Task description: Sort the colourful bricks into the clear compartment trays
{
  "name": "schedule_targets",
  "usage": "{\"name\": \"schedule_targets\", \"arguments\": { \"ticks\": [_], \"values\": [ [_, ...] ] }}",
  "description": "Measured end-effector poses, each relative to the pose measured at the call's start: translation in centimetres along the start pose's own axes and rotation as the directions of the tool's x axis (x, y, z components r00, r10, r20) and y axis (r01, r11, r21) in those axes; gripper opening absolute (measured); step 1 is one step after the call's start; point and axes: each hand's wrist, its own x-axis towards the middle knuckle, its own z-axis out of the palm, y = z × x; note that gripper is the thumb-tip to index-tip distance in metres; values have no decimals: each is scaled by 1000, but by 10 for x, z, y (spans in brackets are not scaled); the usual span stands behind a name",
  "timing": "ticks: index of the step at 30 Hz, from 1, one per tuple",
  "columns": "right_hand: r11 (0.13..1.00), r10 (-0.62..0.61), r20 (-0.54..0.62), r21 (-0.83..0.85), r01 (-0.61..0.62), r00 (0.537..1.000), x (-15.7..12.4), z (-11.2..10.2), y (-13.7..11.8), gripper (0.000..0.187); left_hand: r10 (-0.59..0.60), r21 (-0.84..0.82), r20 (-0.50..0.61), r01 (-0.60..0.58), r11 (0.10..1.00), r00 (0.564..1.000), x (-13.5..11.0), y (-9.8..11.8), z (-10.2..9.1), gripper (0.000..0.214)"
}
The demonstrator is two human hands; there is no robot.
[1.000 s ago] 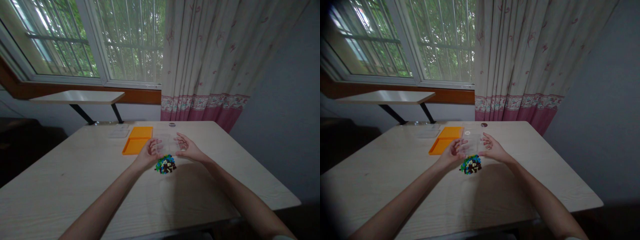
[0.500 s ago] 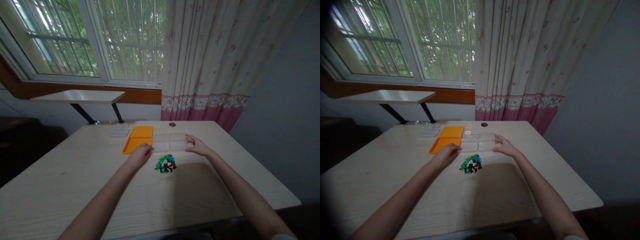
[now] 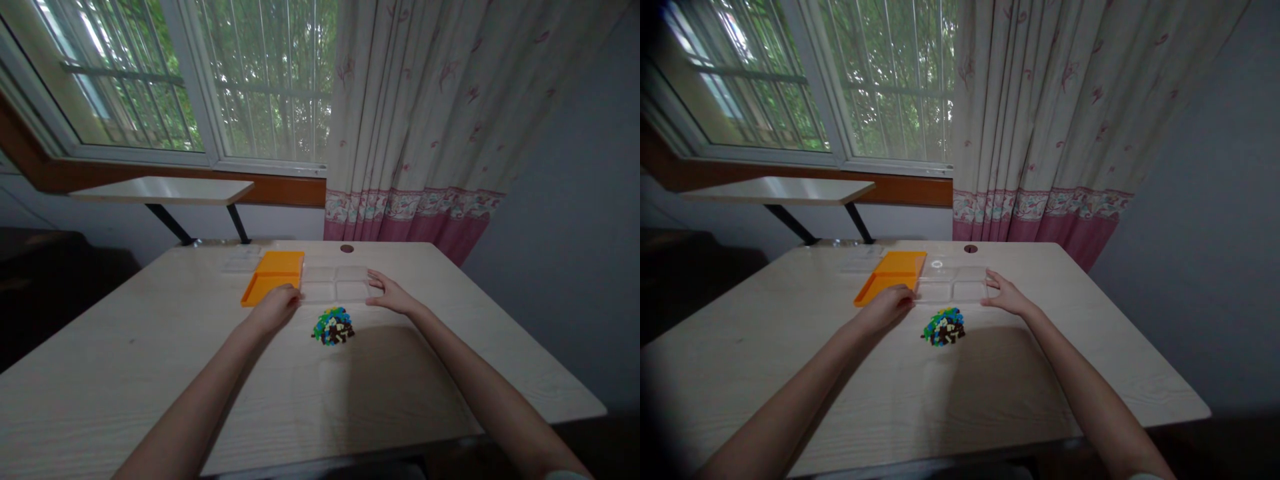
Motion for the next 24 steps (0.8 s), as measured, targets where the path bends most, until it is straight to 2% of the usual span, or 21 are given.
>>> {"name": "schedule_targets", "arguments": {
  "ticks": [11,18,20,22,24],
  "values": [
    [1000,-12,-13,-17,11,1000,1,3,1,91,-31,51,26,30,998,999,0,-2,-2,18],
    [1000,-18,-19,-8,17,1000,1,4,-1,91,-38,35,10,38,999,999,-5,6,-9,22],
    [1000,-12,-18,-1,12,1000,1,3,-1,92,-89,46,-31,91,995,996,-5,3,-18,29],
    [1000,-11,-14,0,11,1000,1,3,1,93,-190,39,-76,194,980,979,-2,-8,-33,35],
    [1000,-15,-12,-14,15,1000,2,2,3,93,-333,23,-145,340,940,932,4,-27,-51,38]
  ]
}}
